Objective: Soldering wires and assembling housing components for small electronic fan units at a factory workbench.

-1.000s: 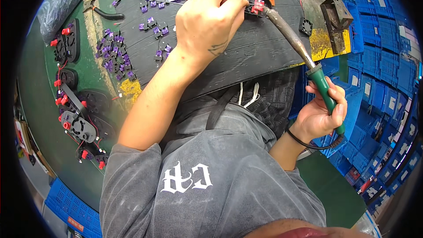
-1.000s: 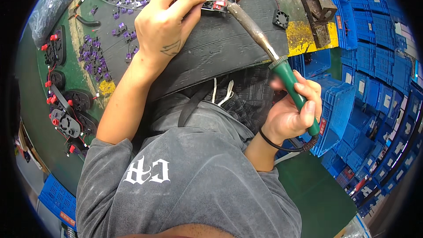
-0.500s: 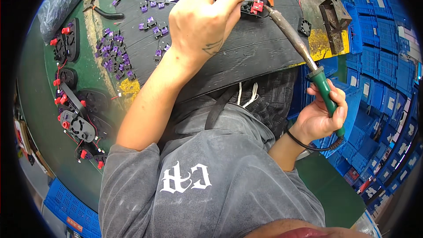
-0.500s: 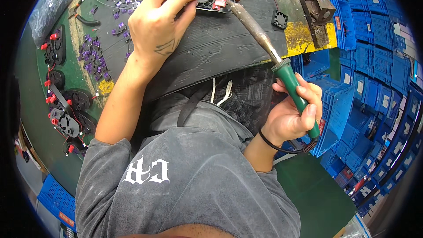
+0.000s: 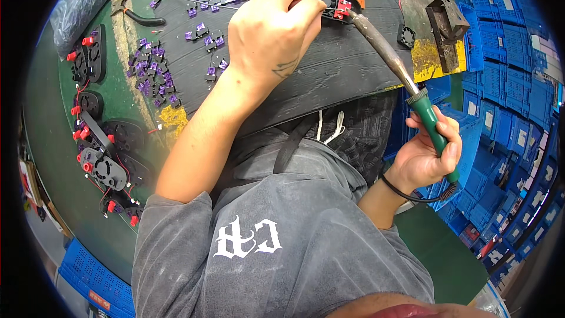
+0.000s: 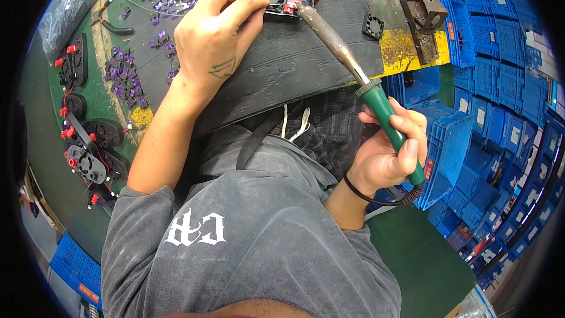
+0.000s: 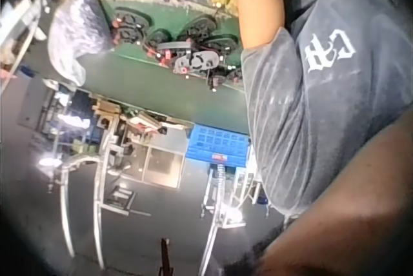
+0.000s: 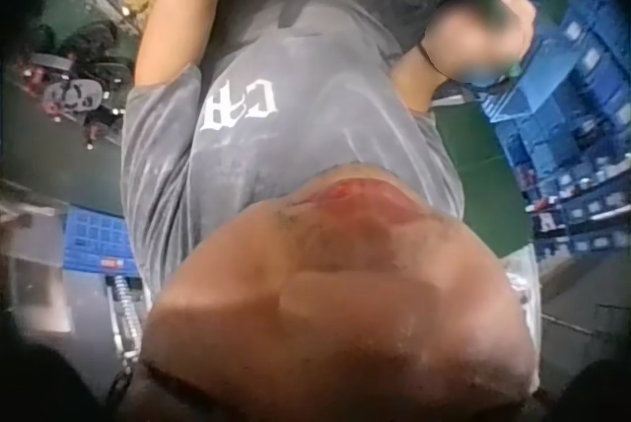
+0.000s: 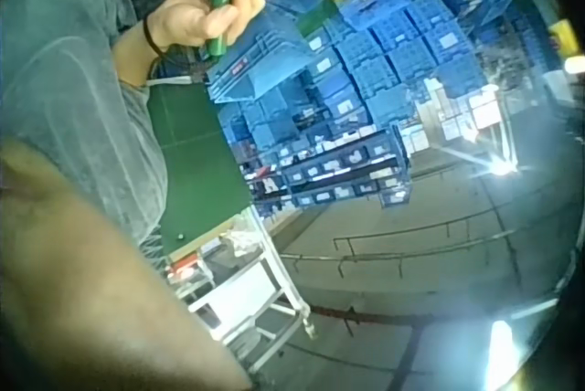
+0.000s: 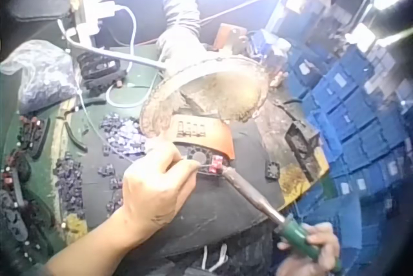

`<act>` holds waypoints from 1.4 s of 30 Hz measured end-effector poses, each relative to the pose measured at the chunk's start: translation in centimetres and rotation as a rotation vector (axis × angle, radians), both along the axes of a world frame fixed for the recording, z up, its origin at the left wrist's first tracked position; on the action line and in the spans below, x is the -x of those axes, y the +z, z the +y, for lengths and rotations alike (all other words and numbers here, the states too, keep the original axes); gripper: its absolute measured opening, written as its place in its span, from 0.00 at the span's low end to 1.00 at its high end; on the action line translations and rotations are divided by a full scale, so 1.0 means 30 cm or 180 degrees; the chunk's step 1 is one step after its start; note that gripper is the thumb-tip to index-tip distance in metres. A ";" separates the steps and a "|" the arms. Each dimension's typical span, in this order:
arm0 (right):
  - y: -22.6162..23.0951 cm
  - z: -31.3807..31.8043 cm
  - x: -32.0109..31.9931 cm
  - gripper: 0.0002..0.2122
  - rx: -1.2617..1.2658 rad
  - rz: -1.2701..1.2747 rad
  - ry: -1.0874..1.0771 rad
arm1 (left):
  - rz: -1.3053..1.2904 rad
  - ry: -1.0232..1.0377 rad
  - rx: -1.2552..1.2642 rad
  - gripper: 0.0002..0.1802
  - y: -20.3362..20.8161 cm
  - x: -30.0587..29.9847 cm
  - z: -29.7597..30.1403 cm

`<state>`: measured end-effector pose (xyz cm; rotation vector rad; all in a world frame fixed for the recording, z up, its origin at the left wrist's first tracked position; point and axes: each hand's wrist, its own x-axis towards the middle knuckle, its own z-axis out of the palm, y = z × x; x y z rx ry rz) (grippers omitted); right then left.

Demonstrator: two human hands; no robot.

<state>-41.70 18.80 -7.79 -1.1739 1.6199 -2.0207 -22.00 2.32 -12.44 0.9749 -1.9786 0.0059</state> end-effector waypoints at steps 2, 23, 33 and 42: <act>-0.001 -0.002 -0.004 0.19 -0.0004 -0.0017 0.0002 | 0.0003 -0.0011 0.0039 0.04 -0.002 0.000 -0.001; -0.005 -0.010 -0.004 0.19 -0.0012 0.0029 0.0055 | -0.0011 -0.0060 0.0043 0.05 -0.014 0.017 -0.001; -0.005 -0.005 0.002 0.19 -0.0017 -0.0019 0.0034 | -0.0002 -0.0128 -0.0059 0.06 -0.011 0.020 0.003; -0.004 -0.008 -0.002 0.19 -0.0008 -0.0028 0.0070 | 0.0052 -0.0140 -0.0085 0.06 -0.015 0.022 0.002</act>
